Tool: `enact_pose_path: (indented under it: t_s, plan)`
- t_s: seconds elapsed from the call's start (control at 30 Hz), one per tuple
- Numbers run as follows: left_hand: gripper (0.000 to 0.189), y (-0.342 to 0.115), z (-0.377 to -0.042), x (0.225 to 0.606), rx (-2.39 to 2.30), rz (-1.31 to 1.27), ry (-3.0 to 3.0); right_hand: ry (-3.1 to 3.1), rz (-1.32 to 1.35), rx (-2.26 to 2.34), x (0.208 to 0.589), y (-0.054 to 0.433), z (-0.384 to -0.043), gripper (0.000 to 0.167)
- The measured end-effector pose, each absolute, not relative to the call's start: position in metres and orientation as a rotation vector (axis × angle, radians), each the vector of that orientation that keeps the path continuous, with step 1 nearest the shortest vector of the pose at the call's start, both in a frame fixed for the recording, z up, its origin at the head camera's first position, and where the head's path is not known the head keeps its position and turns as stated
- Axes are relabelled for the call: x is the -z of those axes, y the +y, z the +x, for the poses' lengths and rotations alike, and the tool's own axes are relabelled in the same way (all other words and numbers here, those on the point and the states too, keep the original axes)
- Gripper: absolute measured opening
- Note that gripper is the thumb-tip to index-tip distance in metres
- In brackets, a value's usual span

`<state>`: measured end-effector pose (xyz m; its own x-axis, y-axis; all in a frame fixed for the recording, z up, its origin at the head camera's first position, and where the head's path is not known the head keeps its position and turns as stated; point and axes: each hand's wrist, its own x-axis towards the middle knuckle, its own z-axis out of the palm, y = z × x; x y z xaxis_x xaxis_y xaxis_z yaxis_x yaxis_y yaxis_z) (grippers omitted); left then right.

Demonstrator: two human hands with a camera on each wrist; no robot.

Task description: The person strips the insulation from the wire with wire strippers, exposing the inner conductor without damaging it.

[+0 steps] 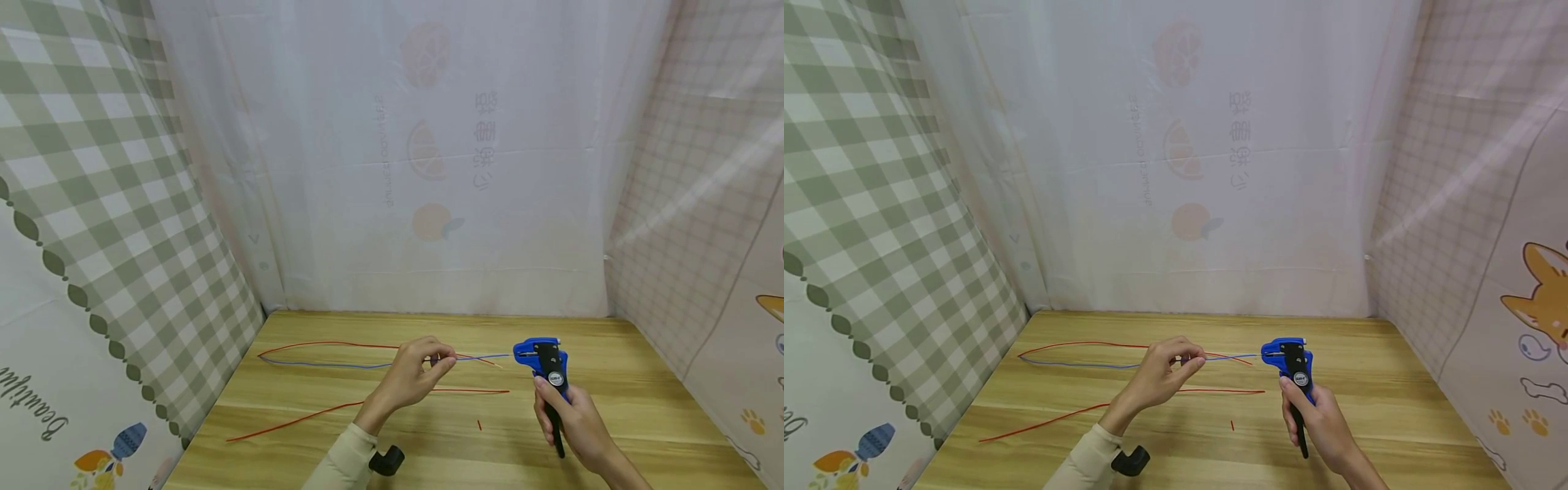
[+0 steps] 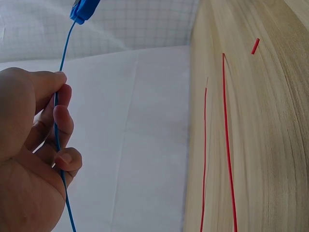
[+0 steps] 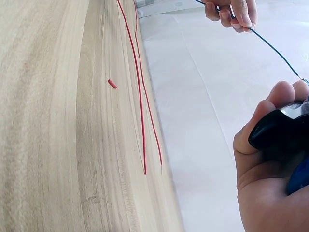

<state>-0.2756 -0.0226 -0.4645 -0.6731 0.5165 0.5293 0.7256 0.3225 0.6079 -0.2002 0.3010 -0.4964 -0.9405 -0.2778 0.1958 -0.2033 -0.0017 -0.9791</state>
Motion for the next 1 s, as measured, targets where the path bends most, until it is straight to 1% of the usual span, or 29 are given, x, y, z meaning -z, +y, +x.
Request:
enact_pose_path:
  t_s: [1.0]
  plan:
    - [0.017,-0.0247,-0.2758,0.4662,1.286,-1.137,-2.334,2.193,-0.526,2.112,0.4963,0.3002,-0.1999,0.041]
